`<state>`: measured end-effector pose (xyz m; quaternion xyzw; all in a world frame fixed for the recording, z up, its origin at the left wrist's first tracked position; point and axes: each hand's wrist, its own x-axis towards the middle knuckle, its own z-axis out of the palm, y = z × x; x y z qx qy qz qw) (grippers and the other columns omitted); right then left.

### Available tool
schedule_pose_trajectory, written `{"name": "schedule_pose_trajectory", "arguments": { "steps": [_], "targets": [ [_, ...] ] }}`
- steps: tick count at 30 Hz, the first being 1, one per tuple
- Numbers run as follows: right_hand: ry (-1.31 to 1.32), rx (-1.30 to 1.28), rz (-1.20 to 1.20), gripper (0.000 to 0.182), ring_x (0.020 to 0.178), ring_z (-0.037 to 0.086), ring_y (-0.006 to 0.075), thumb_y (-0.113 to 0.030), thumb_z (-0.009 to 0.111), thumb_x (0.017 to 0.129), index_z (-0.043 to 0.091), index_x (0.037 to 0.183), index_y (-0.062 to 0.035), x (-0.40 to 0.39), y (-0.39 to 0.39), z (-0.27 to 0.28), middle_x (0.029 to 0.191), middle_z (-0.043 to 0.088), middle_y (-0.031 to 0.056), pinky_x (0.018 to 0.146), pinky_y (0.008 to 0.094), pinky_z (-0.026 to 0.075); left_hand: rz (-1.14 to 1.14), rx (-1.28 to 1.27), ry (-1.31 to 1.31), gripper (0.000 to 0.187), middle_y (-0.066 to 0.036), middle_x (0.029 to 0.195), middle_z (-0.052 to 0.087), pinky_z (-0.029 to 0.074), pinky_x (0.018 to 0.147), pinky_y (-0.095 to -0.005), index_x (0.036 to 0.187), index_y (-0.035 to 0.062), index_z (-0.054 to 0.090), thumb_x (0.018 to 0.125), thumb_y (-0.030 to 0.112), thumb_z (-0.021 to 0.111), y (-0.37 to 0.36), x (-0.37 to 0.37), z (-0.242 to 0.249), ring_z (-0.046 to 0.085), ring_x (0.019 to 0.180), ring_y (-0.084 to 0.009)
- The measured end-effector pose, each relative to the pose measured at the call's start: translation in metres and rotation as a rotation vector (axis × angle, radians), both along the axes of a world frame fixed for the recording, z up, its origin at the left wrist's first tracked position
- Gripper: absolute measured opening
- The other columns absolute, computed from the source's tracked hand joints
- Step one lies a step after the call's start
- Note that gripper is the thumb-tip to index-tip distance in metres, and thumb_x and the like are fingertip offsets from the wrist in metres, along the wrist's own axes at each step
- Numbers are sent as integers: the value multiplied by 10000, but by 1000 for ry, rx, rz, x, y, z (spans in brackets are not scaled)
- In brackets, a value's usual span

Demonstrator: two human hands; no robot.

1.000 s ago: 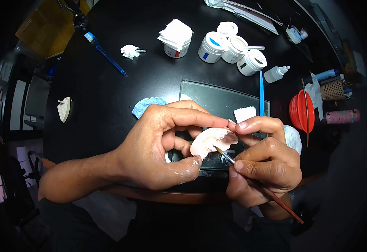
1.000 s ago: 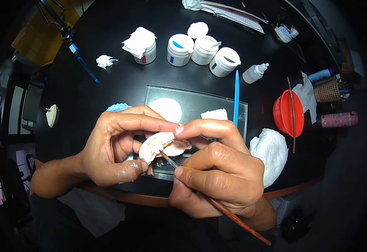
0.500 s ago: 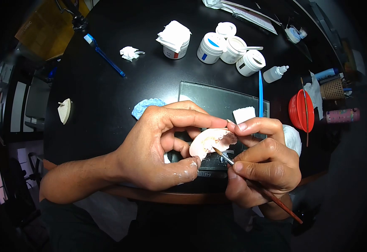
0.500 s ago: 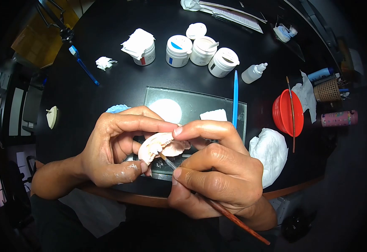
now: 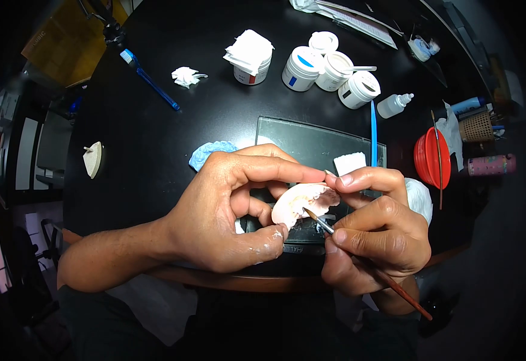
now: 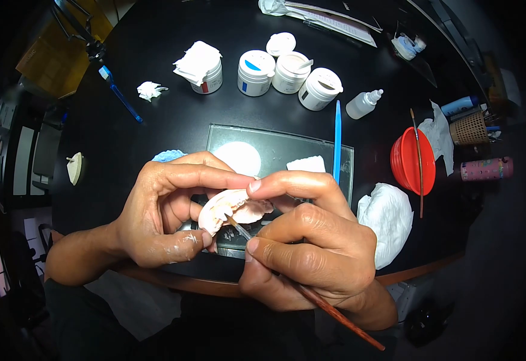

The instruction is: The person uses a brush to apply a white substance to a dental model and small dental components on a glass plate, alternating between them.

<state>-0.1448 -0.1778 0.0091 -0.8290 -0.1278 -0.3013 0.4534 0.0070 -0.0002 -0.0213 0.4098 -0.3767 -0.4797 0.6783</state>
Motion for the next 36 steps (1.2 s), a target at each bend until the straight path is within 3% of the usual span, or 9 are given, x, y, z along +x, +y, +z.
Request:
{"name": "schedule_pose_trajectory", "arguments": {
  "steps": [14, 21, 24, 26, 27, 29, 30, 32, 36],
  "targets": [
    [-3, -1, 2, 164, 1036, 692, 367, 30, 857, 735, 743, 850, 6, 0, 0, 0, 763, 678, 99, 835, 432, 638, 6, 13, 8, 616, -242, 1311, 552, 615, 987, -286, 1385, -203, 525, 807, -44, 668, 0, 0, 0, 647, 1221, -260],
    [14, 37, -1, 164, 1048, 685, 366, 56, 821, 735, 722, 849, -8, -2, 0, 1, 769, 679, 94, 858, 441, 633, 12, 7, 33, 617, -247, 1303, 556, 638, 894, -260, 1386, -213, 514, 808, -43, 648, 1, -1, 0, 663, 1185, -260],
    [127, 53, 11, 207, 1166, 546, 315, 75, 719, 848, 629, 974, -63, -12, -7, 22, 829, 665, 82, 1070, 576, 549, 18, 42, 61, 612, -237, 1292, 559, 650, 815, -254, 1380, -220, 512, 812, -42, 655, -1, -1, 4, 679, 1123, -245],
    [10, 93, -171, 143, 1058, 497, 255, -28, 669, 850, 601, 966, -77, -26, -15, 15, 774, 619, 66, 962, 425, 504, 41, 84, 86, 603, -228, 1282, 561, 653, 767, -253, 1373, -224, 513, 817, -40, 659, 0, -4, 6, 685, 1079, -232],
    [-44, 114, -264, 125, 1004, 473, 224, -79, 643, 851, 587, 963, -84, -33, -18, 12, 746, 596, 57, 907, 350, 481, 62, 84, 63, 621, -218, 1274, 560, 650, 733, -259, 1373, -215, 521, 821, -13, 721, 1, -3, 4, 684, 1042, -220],
    [-82, 89, -360, 124, 872, 467, 192, -99, 597, 819, 575, 936, -64, -42, -23, 11, 672, 558, 46, 926, 361, 375, 118, 78, 35, 683, -203, 1229, 583, 639, 705, -254, 1370, -193, 540, 853, 161, 812, -2, -5, 4, 696, 979, -200],
    [-53, 105, -389, 187, 884, 504, 188, -32, 692, 820, 585, 971, -48, -54, -22, 1, 719, 634, 44, 913, 378, 409, 140, 97, 43, 730, -197, 1214, 592, 636, 695, -252, 1364, -187, 547, 852, 247, 834, -2, -7, 8, 699, 959, -192],
    [76, 164, -441, 215, 921, 527, 211, 19, 703, 792, 596, 972, -31, -72, -10, -17, 757, 647, 59, 901, 366, 428, 183, 138, 38, 827, -184, 1188, 609, 630, 679, -247, 1352, -176, 561, 845, 405, 860, -3, -10, 13, 706, 924, -180],
    [122, 94, -594, 194, 875, 563, 221, 69, 724, 749, 617, 882, -23, -91, 3, -43, 739, 646, 63, 816, 334, 472, 255, 194, 29, 877, -158, 1150, 639, 624, 679, -247, 1339, -139, 586, 815, 513, 848, -3, -15, 11, 719, 903, -176]
  ]
}}
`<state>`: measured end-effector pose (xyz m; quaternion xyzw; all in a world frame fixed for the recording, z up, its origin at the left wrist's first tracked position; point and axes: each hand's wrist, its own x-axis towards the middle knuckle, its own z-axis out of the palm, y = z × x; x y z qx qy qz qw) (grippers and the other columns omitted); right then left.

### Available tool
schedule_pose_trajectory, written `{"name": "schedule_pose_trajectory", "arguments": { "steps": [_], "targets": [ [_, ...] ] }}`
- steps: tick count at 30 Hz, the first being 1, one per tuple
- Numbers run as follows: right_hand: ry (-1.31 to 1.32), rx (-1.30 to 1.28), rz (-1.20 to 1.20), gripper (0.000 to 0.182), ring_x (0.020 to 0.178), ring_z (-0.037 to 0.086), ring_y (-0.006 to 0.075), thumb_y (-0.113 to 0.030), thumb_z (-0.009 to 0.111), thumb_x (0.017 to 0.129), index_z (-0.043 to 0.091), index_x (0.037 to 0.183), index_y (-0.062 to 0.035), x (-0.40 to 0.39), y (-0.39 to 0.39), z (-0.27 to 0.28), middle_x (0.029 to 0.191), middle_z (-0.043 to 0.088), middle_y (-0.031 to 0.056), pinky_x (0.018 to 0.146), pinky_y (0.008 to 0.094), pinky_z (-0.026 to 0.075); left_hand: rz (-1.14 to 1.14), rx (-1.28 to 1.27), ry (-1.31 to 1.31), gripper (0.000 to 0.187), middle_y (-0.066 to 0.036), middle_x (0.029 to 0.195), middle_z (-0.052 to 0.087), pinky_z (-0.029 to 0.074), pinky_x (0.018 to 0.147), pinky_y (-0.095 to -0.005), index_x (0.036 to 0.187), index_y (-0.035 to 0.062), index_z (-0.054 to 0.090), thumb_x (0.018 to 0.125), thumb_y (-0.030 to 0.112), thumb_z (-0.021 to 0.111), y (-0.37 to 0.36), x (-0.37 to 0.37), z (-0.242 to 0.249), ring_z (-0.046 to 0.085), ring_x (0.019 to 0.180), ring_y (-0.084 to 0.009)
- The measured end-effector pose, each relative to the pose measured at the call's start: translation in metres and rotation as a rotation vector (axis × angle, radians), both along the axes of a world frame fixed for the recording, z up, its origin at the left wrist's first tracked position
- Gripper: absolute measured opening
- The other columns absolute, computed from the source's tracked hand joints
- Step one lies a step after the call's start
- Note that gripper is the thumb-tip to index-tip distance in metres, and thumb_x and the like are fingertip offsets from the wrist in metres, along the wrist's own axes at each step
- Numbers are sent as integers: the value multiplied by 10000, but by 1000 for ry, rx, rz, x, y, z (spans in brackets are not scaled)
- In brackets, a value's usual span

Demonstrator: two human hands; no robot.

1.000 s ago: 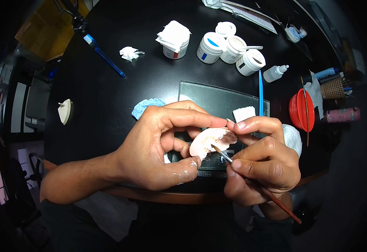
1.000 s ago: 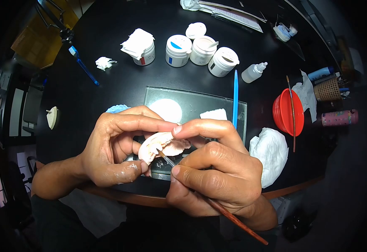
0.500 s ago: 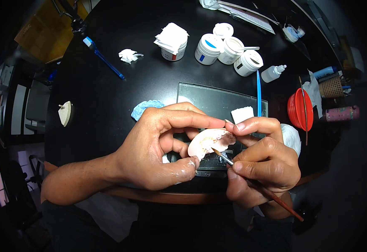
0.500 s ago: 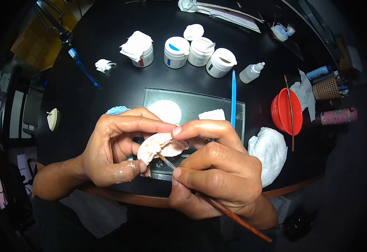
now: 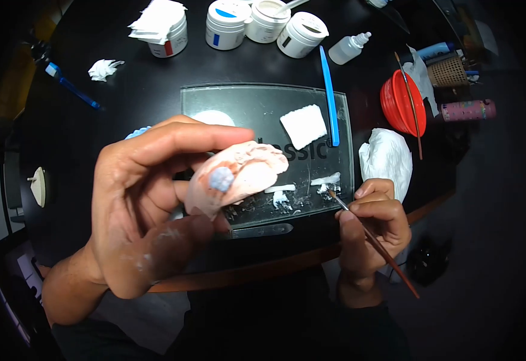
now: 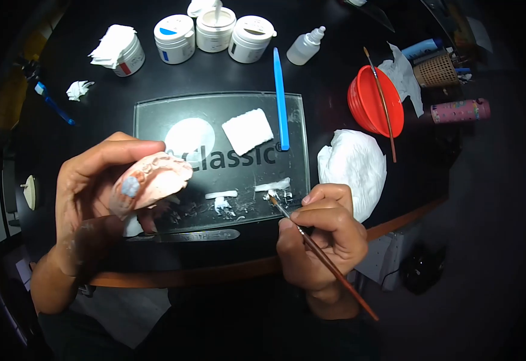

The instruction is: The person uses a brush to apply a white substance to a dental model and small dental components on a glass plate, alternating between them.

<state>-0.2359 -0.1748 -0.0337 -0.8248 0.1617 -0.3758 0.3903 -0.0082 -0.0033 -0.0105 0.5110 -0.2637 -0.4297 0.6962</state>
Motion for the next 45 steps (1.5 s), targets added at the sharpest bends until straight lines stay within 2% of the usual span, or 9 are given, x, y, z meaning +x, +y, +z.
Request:
{"name": "schedule_pose_trajectory", "arguments": {
  "steps": [3, 6, 18, 36, 45],
  "targets": [
    [15, -80, -90, 186, 785, 570, 207, 82, 725, 733, 620, 834, -33, -5, 2, -3, 678, 630, 39, 769, 338, 488, 27, 28, -3, 842, -139, 1127, 654, 625, 693, -256, 1347, -107, 593, 786, 480, 816, 0, 1, 0, 726, 905, -187],
    [48, -68, -66, 205, 791, 580, 206, 90, 740, 718, 625, 822, -44, -5, 2, 0, 688, 637, 40, 770, 339, 496, 50, 90, 0, 884, -132, 1141, 641, 624, 697, -258, 1354, -95, 588, 732, 493, 808, -1, -2, 5, 714, 967, -192],
    [90, -93, -47, 226, 733, 580, 193, 106, 745, 699, 633, 812, -54, -4, -1, 0, 685, 631, 24, 738, 340, 513, 11, 124, -24, 891, -133, 1147, 623, 616, 673, -254, 1347, -92, 594, 716, 496, 819, 1, 3, 4, 701, 1002, -197],
    [83, -77, -47, 216, 747, 572, 186, 104, 731, 709, 626, 806, -58, -3, -1, 0, 665, 605, 16, 670, 309, 483, 20, 151, -25, 917, -133, 1135, 623, 618, 651, -245, 1349, -87, 599, 696, 517, 820, 1, 2, 6, 702, 1003, -203],
    [84, -53, -37, 212, 746, 568, 181, 99, 740, 712, 631, 807, -56, -4, -1, -1, 666, 607, 17, 682, 306, 488, 18, 140, -9, 927, -138, 1143, 634, 628, 658, -251, 1356, -94, 569, 705, 510, 835, 1, 2, 6, 712, 1018, -209]
  ]
}}
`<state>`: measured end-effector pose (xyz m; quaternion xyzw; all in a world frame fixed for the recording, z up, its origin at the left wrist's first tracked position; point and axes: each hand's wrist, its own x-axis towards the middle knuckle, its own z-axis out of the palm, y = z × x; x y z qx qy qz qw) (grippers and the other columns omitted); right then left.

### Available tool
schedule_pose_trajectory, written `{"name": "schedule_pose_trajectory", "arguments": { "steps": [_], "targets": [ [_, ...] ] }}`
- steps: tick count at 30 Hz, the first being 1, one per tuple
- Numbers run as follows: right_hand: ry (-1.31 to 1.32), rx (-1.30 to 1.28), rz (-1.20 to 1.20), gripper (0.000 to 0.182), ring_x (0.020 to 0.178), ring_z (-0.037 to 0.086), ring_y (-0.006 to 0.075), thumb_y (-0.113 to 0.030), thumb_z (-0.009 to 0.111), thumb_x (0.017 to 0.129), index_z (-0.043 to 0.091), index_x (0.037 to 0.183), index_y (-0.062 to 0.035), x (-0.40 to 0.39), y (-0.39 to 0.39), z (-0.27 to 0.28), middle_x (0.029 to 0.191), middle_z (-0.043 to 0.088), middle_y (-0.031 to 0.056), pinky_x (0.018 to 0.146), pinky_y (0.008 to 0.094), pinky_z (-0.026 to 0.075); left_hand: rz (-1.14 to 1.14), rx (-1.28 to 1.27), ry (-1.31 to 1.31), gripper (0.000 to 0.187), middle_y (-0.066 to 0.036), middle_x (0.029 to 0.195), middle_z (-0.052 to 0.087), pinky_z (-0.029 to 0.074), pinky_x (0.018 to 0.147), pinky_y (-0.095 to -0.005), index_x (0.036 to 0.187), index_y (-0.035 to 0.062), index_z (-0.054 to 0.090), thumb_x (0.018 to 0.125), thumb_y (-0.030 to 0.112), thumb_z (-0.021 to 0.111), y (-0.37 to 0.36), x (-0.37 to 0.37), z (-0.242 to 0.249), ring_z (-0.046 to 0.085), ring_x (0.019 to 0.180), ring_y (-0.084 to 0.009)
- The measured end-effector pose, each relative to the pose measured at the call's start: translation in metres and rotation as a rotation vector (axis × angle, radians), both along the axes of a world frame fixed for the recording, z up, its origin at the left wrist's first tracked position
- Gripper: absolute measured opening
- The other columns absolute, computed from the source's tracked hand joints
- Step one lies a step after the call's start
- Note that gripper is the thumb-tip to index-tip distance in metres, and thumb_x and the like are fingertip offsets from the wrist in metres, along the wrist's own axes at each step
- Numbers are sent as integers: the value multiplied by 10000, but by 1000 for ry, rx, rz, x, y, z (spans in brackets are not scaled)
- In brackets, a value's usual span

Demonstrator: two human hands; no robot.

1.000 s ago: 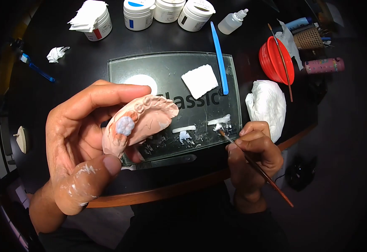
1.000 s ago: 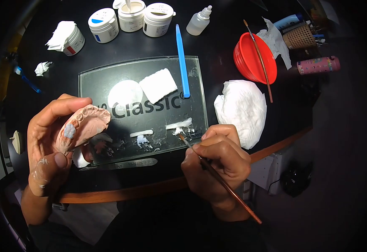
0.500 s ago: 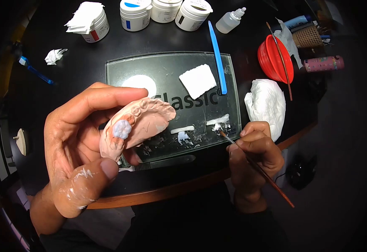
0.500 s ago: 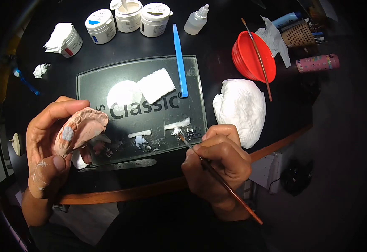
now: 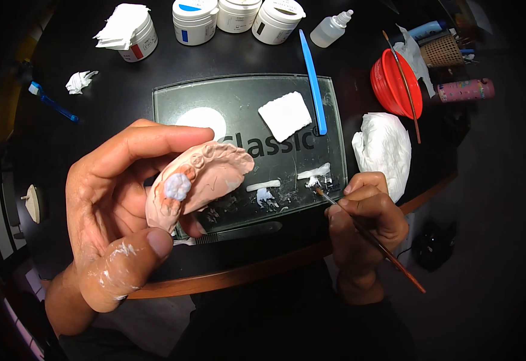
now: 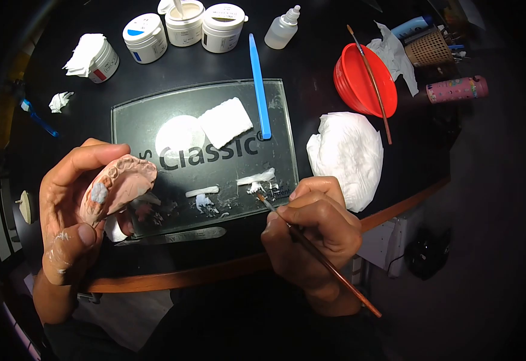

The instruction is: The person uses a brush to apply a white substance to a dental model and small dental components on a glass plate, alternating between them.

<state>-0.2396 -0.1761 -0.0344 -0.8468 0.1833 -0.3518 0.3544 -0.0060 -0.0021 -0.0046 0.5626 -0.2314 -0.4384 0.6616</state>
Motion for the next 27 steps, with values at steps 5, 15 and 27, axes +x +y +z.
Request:
{"name": "schedule_pose_trajectory", "arguments": {
  "steps": [5, 15, 27],
  "targets": [
    [-12, -7, 1, 205, 731, 566, 180, 96, 738, 711, 629, 803, -52, 0, 0, -1, 664, 614, 15, 685, 316, 492, 15, -24, 54, 868, -167, 1169, 642, 645, 686, -264, 1315, -59, 501, 702, 440, 860, 0, 0, -1, 719, 1068, -229],
    [-37, -14, -15, 181, 729, 577, 189, 71, 735, 714, 625, 791, -50, 2, 0, 0, 662, 630, 25, 683, 318, 496, 37, -79, 66, 724, -209, 1178, 652, 663, 769, -302, 1205, -10, 493, 725, 403, 843, -4, -4, 2, 729, 1063, -259],
    [-184, 174, 415, 205, 935, 593, 269, 41, 755, 808, 643, 967, -25, 38, -8, 54, 771, 675, 84, 890, 409, 522, -194, -330, 297, 467, -235, 1214, 678, 595, 1003, -379, 1295, -122, 542, 918, 130, 653, 3, 11, -13, 706, 1114, -236]
  ]
}}
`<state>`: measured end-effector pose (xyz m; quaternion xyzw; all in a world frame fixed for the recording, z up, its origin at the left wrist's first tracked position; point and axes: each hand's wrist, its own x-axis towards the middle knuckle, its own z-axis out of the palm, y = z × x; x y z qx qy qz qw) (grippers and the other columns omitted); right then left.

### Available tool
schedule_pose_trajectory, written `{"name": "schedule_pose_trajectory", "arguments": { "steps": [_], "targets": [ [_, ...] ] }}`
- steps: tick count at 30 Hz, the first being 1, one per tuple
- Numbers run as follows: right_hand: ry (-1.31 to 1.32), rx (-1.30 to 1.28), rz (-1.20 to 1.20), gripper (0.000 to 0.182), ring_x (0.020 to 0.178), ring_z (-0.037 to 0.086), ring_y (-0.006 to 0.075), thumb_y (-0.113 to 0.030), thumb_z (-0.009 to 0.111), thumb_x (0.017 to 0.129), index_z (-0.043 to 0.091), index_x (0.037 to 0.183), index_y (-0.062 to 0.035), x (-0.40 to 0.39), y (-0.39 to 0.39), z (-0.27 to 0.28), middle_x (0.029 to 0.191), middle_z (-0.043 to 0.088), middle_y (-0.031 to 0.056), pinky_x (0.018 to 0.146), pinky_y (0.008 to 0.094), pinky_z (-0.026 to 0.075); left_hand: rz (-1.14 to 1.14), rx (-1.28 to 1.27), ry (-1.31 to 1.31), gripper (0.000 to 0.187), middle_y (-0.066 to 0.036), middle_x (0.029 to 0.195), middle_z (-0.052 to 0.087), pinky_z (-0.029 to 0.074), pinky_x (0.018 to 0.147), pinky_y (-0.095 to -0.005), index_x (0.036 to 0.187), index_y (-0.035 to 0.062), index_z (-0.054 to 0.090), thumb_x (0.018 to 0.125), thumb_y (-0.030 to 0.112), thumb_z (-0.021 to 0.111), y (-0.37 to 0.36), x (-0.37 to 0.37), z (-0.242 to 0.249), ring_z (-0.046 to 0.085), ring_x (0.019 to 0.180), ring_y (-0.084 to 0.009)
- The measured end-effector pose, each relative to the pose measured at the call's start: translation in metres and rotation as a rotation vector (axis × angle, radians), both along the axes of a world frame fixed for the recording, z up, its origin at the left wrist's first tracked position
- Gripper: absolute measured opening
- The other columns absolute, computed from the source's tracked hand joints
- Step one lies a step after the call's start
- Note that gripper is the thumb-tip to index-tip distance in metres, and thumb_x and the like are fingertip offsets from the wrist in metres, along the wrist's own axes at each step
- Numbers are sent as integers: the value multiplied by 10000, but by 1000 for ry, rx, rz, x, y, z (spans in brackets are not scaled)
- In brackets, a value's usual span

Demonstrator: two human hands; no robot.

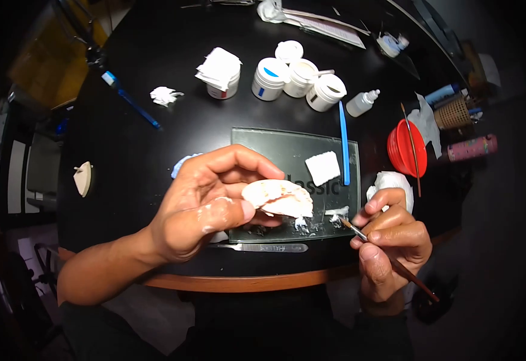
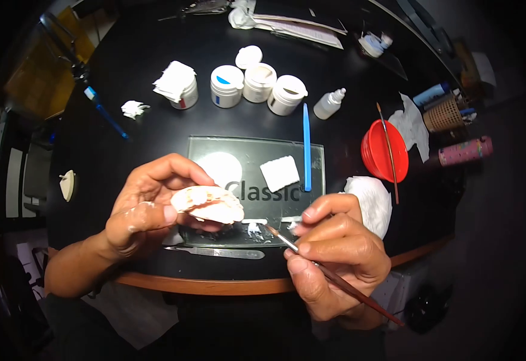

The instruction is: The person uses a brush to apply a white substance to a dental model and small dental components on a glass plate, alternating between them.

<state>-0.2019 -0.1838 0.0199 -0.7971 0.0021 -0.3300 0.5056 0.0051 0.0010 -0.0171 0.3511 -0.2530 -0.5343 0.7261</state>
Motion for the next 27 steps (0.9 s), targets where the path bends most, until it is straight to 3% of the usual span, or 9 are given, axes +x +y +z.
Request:
{"name": "schedule_pose_trajectory", "arguments": {
  "steps": [6, 8, 10, 11, 16, 19, 22, 25, 27],
  "targets": [
    [-48, -106, 203, 178, 1001, 690, 348, 49, 754, 793, 680, 953, 25, 51, -5, 16, 777, 689, 118, 893, 447, 611, -14, 64, 33, 564, -289, 1217, 651, 644, 961, -481, 1326, -172, 530, 894, 170, 648, 0, 1, 6, 707, 1159, -360],
    [40, -76, 283, 128, 1178, 569, 329, -6, 658, 898, 626, 1021, 13, 51, -6, 14, 845, 643, 128, 1008, 527, 610, -18, 46, 37, 512, -283, 1228, 661, 655, 938, -455, 1338, -165, 552, 920, 125, 610, 1, 1, 6, 708, 1154, -342],
    [42, -60, 302, 137, 1184, 570, 325, 2, 658, 889, 626, 1022, 14, 54, -5, 8, 854, 644, 133, 985, 513, 626, -20, -13, 62, 426, -263, 1209, 685, 659, 928, -398, 1346, -150, 567, 967, 43, 552, 1, 2, 4, 721, 1125, -292],
    [-64, -38, 211, 196, 1001, 703, 366, 62, 720, 742, 682, 931, 28, 58, -1, 1, 792, 690, 128, 822, 428, 642, -16, -9, 58, 424, -262, 1208, 687, 662, 921, -399, 1346, -146, 575, 965, 39, 550, 1, 2, 3, 722, 1124, -296],
    [-80, -102, 177, 223, 1011, 693, 368, 98, 724, 726, 684, 932, 22, 55, 1, -8, 843, 691, 135, 836, 419, 666, -8, 24, 32, 428, -251, 1206, 695, 672, 888, -393, 1350, -120, 608, 959, 37, 530, 0, 2, 5, 728, 1109, -300],
    [-80, -133, 176, 233, 1029, 685, 360, 98, 744, 734, 705, 949, 15, 55, 4, -8, 862, 694, 135, 826, 414, 683, -24, 96, -38, 561, -318, 1237, 657, 673, 883, -454, 1367, -187, 549, 933, 169, 565, 0, 3, 6, 723, 1110, -384],
    [-69, -155, 179, 241, 1050, 678, 356, 96, 761, 747, 735, 969, 8, 52, 7, -8, 882, 696, 135, 824, 417, 692, -29, 86, -11, 552, -322, 1224, 658, 684, 849, -433, 1357, -198, 550, 940, 165, 554, -1, 4, 6, 734, 1081, -377],
    [-37, -181, 191, 234, 1074, 676, 356, 95, 769, 756, 759, 972, 6, 51, 8, -5, 898, 697, 133, 833, 423, 693, -24, 57, 7, 444, -233, 1155, 722, 686, 784, -354, 1354, -99, 624, 984, 107, 490, 0, 3, 3, 750, 1033, -265],
    [-43, -196, 183, 229, 1082, 676, 359, 93, 774, 754, 758, 966, 8, 51, 8, -7, 901, 696, 133, 837, 423, 692, -20, 58, -3, 439, -224, 1132, 730, 687, 772, -347, 1349, -95, 630, 986, 106, 485, 0, 3, 2, 755, 1014, -256]
  ]
}}
